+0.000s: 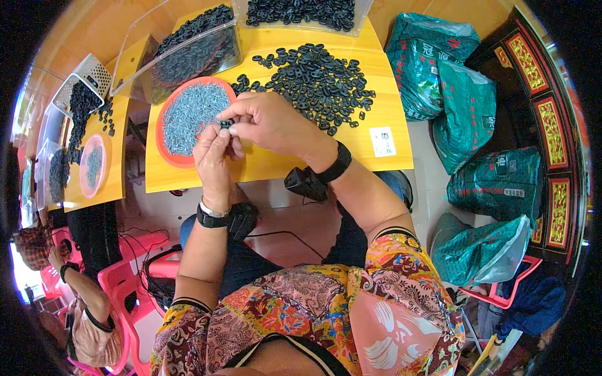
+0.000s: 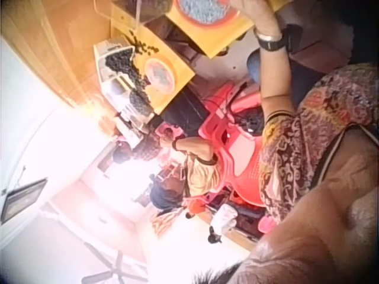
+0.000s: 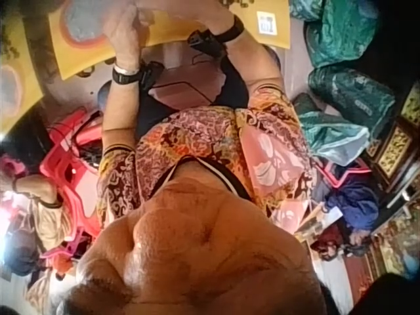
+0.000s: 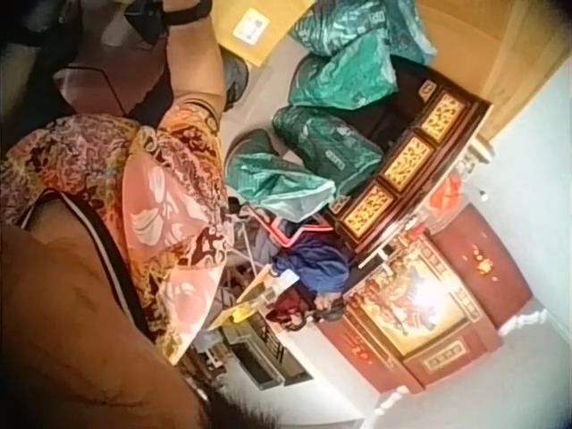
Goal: Sorting small black components from a pile into a plastic container at a workstation.
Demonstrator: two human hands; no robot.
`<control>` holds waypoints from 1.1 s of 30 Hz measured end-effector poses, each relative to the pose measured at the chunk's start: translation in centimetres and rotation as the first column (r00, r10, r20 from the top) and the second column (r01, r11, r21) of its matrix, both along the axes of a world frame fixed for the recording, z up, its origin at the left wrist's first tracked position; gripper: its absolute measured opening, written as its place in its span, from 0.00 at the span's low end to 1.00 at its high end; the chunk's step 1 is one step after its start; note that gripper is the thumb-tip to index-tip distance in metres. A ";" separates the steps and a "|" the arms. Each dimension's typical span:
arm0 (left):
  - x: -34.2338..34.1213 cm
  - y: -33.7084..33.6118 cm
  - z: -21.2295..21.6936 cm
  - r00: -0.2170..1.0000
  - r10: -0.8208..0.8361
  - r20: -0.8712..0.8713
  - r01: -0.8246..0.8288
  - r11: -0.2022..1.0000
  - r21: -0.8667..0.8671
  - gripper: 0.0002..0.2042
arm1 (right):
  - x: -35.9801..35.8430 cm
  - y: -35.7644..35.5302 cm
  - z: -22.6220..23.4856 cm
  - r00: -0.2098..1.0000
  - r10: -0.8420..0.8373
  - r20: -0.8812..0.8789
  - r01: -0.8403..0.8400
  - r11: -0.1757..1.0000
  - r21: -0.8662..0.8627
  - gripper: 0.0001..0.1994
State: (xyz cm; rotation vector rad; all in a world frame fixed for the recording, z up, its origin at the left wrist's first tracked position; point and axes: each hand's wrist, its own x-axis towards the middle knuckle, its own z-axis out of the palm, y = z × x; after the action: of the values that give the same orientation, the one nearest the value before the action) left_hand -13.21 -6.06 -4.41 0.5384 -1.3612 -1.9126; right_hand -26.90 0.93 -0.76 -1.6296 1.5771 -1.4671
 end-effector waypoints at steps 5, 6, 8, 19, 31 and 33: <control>-0.2 0.0 0.1 0.999 -0.025 -0.048 0.030 0.995 0.100 0.09 | 0.5 -0.3 -0.6 0.996 -0.041 -0.077 0.039 0.999 -0.037 0.13; -0.2 0.0 0.0 0.996 -0.043 -0.073 0.052 0.990 0.133 0.10 | 0.5 -0.4 -0.7 0.992 -0.056 -0.114 0.050 0.997 -0.057 0.13; -0.2 0.0 0.4 0.996 -0.052 -0.076 0.061 0.991 0.122 0.09 | 0.5 -0.3 -0.6 0.986 -0.071 -0.152 0.060 0.995 -0.078 0.13; 0.5 -0.6 1.2 0.998 -0.032 0.063 0.050 0.950 -0.309 0.08 | 0.0 0.5 1.2 0.998 0.050 0.037 -0.051 0.998 0.023 0.12; 0.5 -0.4 1.0 0.993 -0.115 -0.017 0.114 0.992 -0.057 0.08 | 0.5 0.4 0.8 0.999 0.008 -0.040 -0.008 1.000 -0.005 0.15; 0.5 -0.4 1.1 0.995 -0.104 -0.004 0.103 0.993 -0.048 0.09 | 0.5 0.4 0.8 0.999 0.009 -0.043 -0.009 1.000 0.004 0.15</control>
State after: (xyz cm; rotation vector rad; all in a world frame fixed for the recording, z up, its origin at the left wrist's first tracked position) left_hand -12.70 -6.50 -3.35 0.4454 -1.4517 -1.9573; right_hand -26.35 1.30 0.07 -1.6741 1.5932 -1.4322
